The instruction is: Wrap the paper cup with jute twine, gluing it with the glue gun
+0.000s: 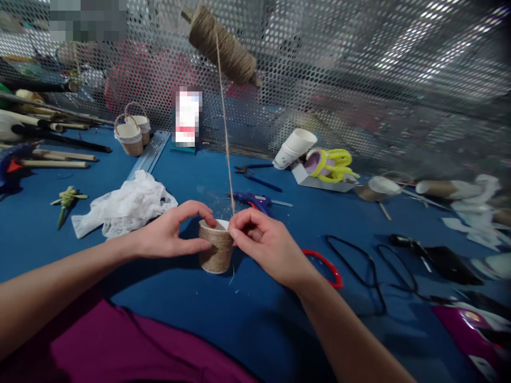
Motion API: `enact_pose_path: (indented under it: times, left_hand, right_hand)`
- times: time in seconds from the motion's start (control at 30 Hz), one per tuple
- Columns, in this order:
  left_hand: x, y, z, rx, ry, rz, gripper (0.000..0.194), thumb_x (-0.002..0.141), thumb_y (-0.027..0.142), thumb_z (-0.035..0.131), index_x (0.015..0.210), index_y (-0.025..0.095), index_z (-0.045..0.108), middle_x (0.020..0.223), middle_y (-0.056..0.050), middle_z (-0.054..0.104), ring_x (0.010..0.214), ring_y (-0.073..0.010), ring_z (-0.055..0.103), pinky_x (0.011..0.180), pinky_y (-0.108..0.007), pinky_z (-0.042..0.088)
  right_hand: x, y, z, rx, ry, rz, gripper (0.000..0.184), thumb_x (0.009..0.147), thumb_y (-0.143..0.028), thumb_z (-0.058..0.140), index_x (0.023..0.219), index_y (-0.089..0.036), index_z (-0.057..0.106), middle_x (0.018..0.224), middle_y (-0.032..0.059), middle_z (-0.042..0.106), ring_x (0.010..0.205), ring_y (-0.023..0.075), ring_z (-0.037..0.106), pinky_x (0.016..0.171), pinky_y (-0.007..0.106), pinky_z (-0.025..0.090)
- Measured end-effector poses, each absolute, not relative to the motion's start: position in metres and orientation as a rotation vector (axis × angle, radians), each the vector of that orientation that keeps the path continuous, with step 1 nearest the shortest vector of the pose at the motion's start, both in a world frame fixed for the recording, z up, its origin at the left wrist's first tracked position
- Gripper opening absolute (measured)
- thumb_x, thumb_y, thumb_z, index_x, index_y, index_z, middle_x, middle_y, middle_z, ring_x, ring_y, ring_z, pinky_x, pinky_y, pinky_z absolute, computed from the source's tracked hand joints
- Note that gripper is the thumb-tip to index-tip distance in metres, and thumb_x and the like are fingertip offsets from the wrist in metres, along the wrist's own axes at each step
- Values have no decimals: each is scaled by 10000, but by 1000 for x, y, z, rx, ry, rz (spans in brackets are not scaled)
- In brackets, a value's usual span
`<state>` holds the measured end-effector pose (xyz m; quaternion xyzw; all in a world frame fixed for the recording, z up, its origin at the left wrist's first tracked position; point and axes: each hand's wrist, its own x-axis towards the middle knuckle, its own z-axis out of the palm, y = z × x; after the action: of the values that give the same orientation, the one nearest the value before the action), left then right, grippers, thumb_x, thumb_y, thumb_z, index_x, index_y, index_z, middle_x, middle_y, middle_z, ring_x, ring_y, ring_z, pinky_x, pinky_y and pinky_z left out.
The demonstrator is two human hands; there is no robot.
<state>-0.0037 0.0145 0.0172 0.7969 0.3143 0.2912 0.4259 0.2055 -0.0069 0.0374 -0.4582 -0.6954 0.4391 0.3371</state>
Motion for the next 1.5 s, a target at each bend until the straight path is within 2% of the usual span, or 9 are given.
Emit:
enact_pose_path:
  times: [0.27, 0.7, 0.83, 0.97, 1.07, 1.17, 1.3, 1.4, 1.5]
  left_hand:
    - [14, 5, 27, 2056, 877, 744, 61, 752, 207, 552, 778, 156, 530, 845, -58, 606, 827, -176, 553, 789, -347, 451]
    - [22, 0, 28, 1872, 1030, 757, 62, 714, 211, 525, 689, 157, 509, 753, -25, 567, 737, -153, 514, 708, -307, 415]
    - [23, -1, 27, 1886, 1001, 773, 44, 711, 196, 510, 693, 156, 511, 745, -24, 559, 744, -154, 498, 720, -309, 402]
    - [24, -2, 27, 1866, 1002, 766, 34, 701, 192, 501, 699, 158, 504, 724, -13, 525, 706, -143, 480, 690, -302, 399]
    - [23, -3, 28, 1859, 999, 763, 33, 704, 193, 497, 693, 161, 498, 712, -5, 504, 695, -137, 476, 683, -300, 403]
    - [23, -3, 27, 1851, 997, 760, 31, 710, 188, 505, 694, 164, 493, 709, 2, 498, 695, -133, 481, 673, -293, 409]
    - [22, -3, 25, 1862, 1010, 763, 36, 717, 191, 516, 706, 162, 498, 718, -1, 517, 692, -130, 488, 664, -286, 413]
    - [23, -3, 25, 1907, 1041, 792, 48, 712, 203, 523, 695, 162, 502, 699, -3, 520, 679, -134, 484, 650, -288, 408]
    - [25, -4, 25, 1939, 1062, 804, 60, 707, 210, 526, 681, 163, 499, 685, -9, 533, 667, -137, 480, 638, -291, 407]
  right_hand:
    - [194, -14, 41, -1263, -2062, 852, 121, 798, -175, 489, 690, -214, 451, 738, 11, 548, 682, 129, 507, 641, 292, 432]
    - [191, -18, 39, -1247, -2094, 743, 140, 804, -164, 490, 678, -213, 454, 720, 12, 557, 664, 134, 501, 628, 294, 408]
    - [188, -17, 40, -1273, -1986, 847, 112, 769, -163, 507, 679, -215, 464, 709, 2, 542, 644, 126, 493, 604, 281, 408]
    - [188, -12, 40, -1207, -1692, 1184, 63, 726, -193, 550, 696, -207, 497, 821, 20, 576, 705, 122, 518, 598, 267, 410]
    - [189, -6, 40, -1097, -1425, 1428, 64, 707, -190, 574, 694, -198, 512, 811, -2, 600, 576, 71, 459, 519, 233, 361]
    - [190, -1, 39, -1068, -1329, 1552, 66, 694, -179, 589, 673, -188, 527, 706, -19, 603, 521, 59, 428, 473, 217, 318]
    - [190, -1, 39, -1049, -1333, 1591, 67, 691, -151, 587, 742, -190, 568, 658, -29, 607, 580, 76, 516, 528, 216, 387]
    - [191, -3, 41, -1041, -1444, 1532, 102, 715, -165, 601, 814, -193, 607, 738, -18, 635, 683, 91, 578, 650, 244, 457]
    - [192, -6, 41, -1121, -1581, 1381, 39, 751, -197, 599, 785, -188, 615, 774, 0, 644, 724, 102, 593, 711, 269, 477]
